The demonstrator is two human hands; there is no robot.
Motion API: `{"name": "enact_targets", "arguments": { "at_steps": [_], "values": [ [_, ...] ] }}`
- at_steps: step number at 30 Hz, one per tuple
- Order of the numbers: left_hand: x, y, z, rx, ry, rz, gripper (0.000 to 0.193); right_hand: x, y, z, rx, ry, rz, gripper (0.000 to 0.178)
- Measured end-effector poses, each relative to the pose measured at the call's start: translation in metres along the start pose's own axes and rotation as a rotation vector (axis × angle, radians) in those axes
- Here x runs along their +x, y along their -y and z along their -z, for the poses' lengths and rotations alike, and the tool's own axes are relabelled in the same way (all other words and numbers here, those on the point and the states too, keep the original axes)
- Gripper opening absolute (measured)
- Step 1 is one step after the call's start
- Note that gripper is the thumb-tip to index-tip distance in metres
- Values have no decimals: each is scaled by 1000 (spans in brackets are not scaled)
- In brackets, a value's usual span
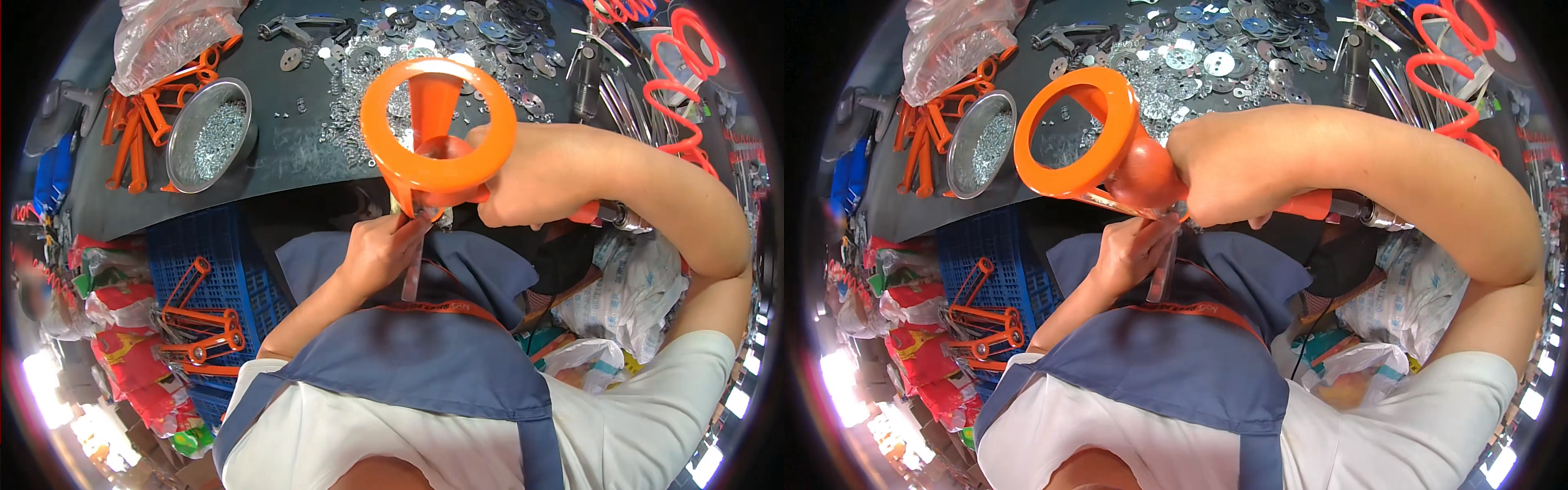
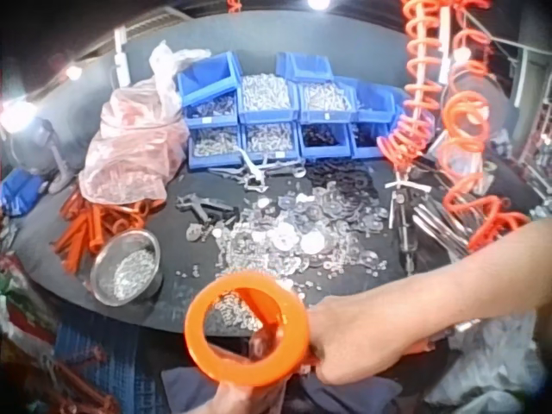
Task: Assemble metal brackets and components using a power drill and manual fasteners.
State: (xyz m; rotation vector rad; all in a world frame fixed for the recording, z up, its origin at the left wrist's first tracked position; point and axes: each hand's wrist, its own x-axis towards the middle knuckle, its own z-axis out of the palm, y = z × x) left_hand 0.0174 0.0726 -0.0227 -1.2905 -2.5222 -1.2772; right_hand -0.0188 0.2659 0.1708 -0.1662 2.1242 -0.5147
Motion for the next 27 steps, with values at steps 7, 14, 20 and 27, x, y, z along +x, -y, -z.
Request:
{"name": "enact_targets", "arguments": {
  "at_steps": [7,14,20,27],
  "values": [
    [-3,13,-9,-55,-34,-48,17,5,-2,-5,33,-10,8,30],
    [-19,6,6,-173,-170,38,17,-58,-31,-37,485,-241,-3,58],
    [-51,45,20,-1282,-406,947,21,-71,-62,-114,869,-471,273,41],
    [-44,3,48,-1614,-150,879,20,-51,-63,-146,1077,-388,481,37]
  ]
}}
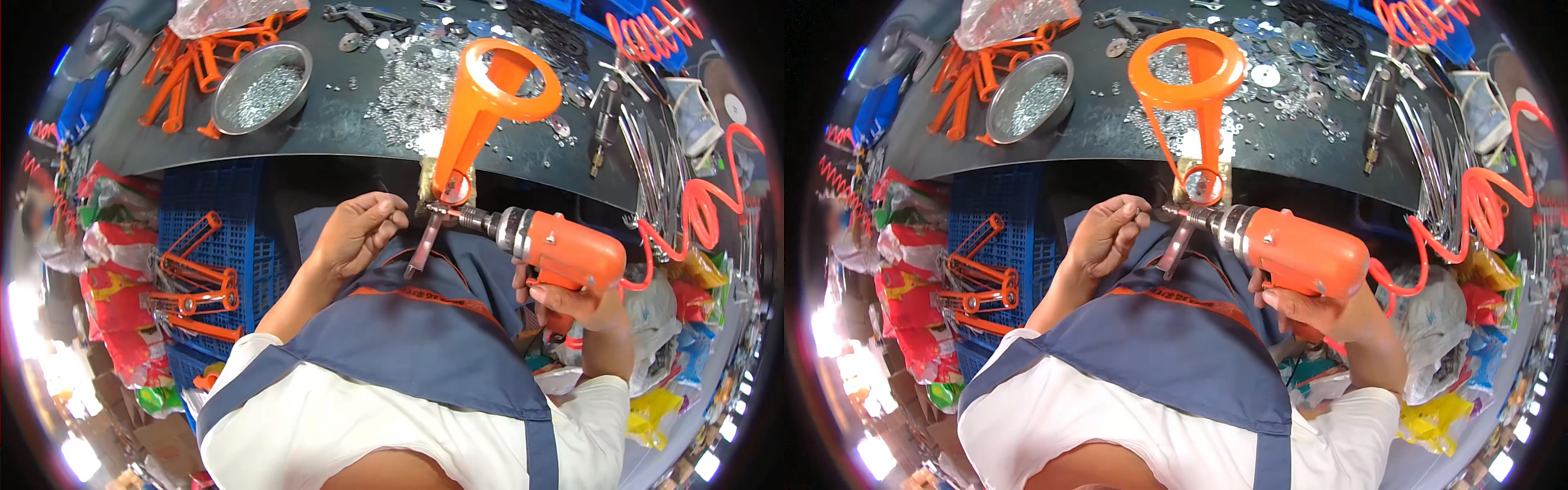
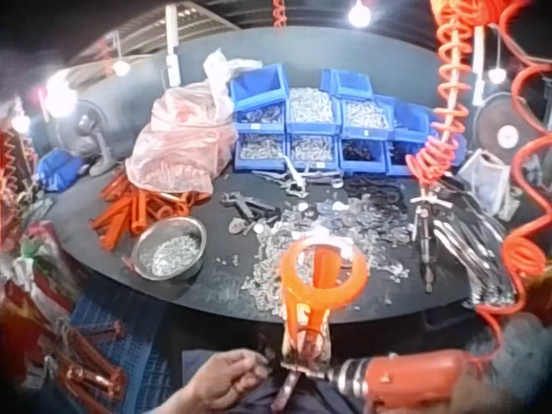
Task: Assemble metal brackets and components using a power drill and manual fasteners.
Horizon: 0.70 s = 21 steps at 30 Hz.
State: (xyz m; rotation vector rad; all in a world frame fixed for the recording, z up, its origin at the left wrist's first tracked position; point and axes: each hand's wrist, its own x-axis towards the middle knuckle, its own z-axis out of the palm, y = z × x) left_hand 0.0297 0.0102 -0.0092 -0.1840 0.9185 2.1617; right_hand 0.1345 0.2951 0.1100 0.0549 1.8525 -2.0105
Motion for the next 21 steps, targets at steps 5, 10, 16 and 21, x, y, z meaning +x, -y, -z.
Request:
{"name": "enact_targets", "arguments": {
  "at_steps": [5,10,16,21],
  "values": [
    [5,14,-4,-181,110,37,17,6,-18,-7,97,59,67,35],
    [0,11,-22,-116,-136,58,15,8,-31,-9,119,15,45,31],
    [7,21,-5,-180,117,-6,10,9,-31,-9,188,-12,-18,32],
    [3,13,-15,-16,94,-47,23,8,-37,-10,210,-1,27,34]
  ]
}}
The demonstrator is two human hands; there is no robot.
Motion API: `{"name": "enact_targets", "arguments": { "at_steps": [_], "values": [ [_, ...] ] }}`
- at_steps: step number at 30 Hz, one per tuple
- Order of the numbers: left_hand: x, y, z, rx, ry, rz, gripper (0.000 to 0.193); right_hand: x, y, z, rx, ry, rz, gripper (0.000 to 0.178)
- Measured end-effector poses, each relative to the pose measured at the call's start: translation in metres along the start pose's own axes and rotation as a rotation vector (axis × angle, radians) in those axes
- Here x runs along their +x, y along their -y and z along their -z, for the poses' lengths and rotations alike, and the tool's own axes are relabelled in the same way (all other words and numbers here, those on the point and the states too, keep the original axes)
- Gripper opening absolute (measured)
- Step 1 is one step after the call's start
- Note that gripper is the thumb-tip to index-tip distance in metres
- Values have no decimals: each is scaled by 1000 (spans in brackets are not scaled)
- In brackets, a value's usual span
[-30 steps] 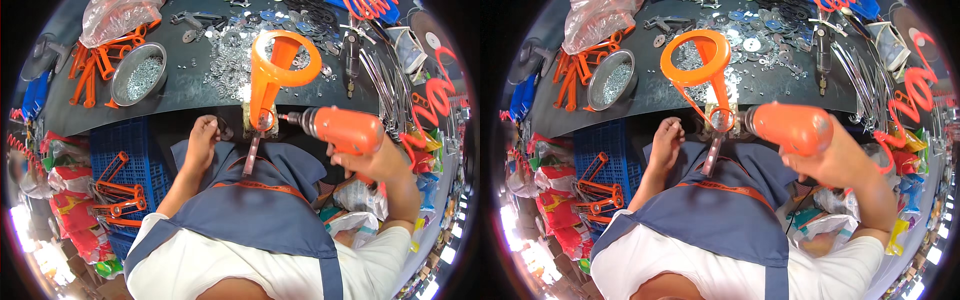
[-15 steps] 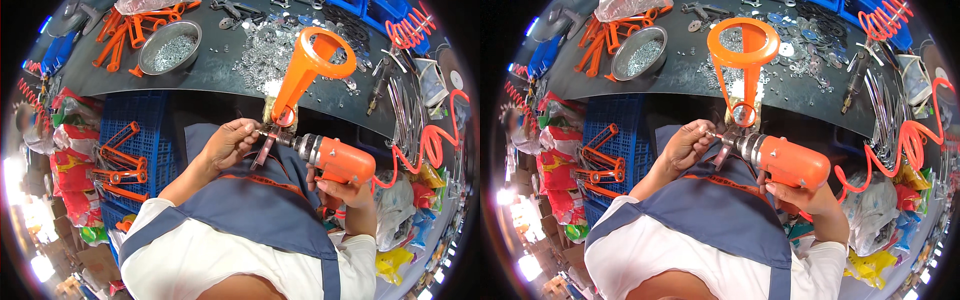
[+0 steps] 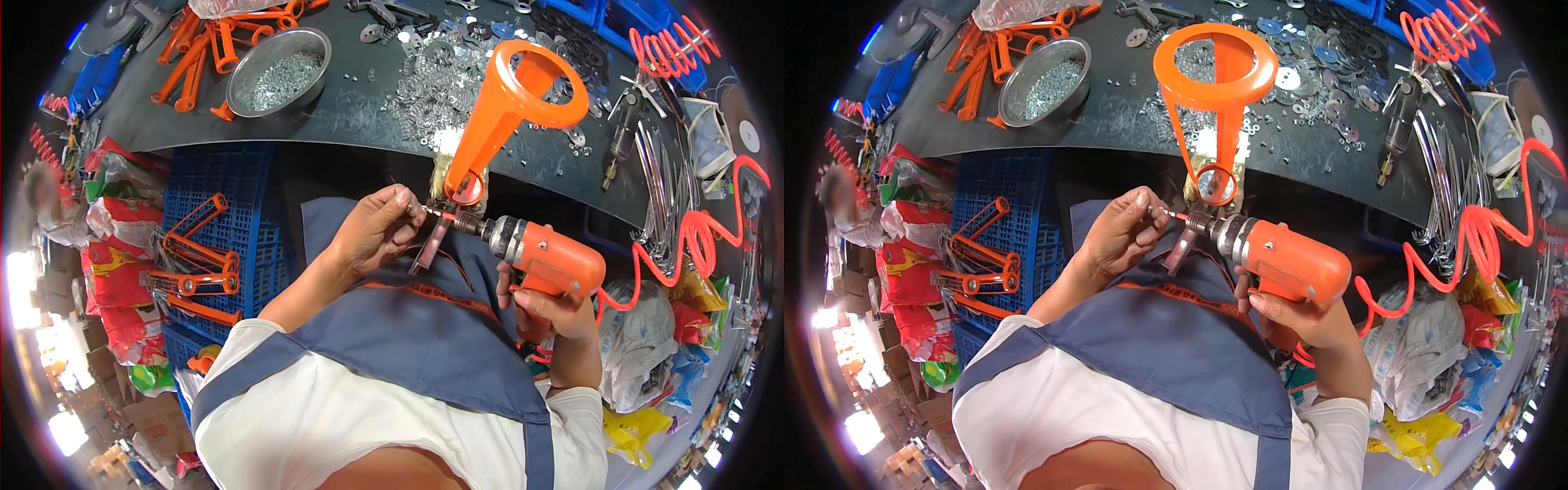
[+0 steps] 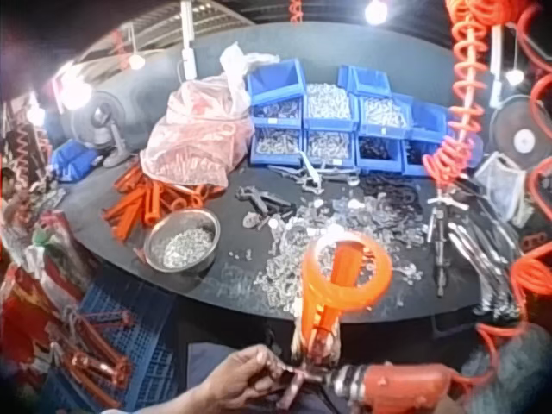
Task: Assemble metal brackets and components using a power drill and manual fasteners.
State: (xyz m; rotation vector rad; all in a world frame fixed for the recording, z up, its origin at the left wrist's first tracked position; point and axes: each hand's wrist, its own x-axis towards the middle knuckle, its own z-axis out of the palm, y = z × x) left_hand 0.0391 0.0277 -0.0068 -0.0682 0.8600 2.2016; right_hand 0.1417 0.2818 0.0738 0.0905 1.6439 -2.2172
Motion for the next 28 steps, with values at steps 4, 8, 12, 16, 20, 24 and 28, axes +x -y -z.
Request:
{"name": "enact_targets", "arguments": {
  "at_steps": [4,8,12,16,20,24,28],
  "values": [
    [-1,4,-5,142,-2,-88,35,2,-6,-3,79,-28,35,34],
    [-2,8,-6,284,11,-120,37,6,-10,1,49,33,25,31],
    [-2,10,-4,381,-36,-157,39,8,-9,1,43,38,21,29],
    [0,14,-7,425,-179,-162,41,8,-9,3,2,60,13,29],
    [1,14,-9,552,-265,-218,41,8,-9,1,16,43,-33,29],
    [2,14,-5,729,-237,-297,42,8,-16,1,32,29,16,31],
    [2,14,-3,879,-277,-332,42,8,-19,2,-107,83,-24,32]
  ]
}}
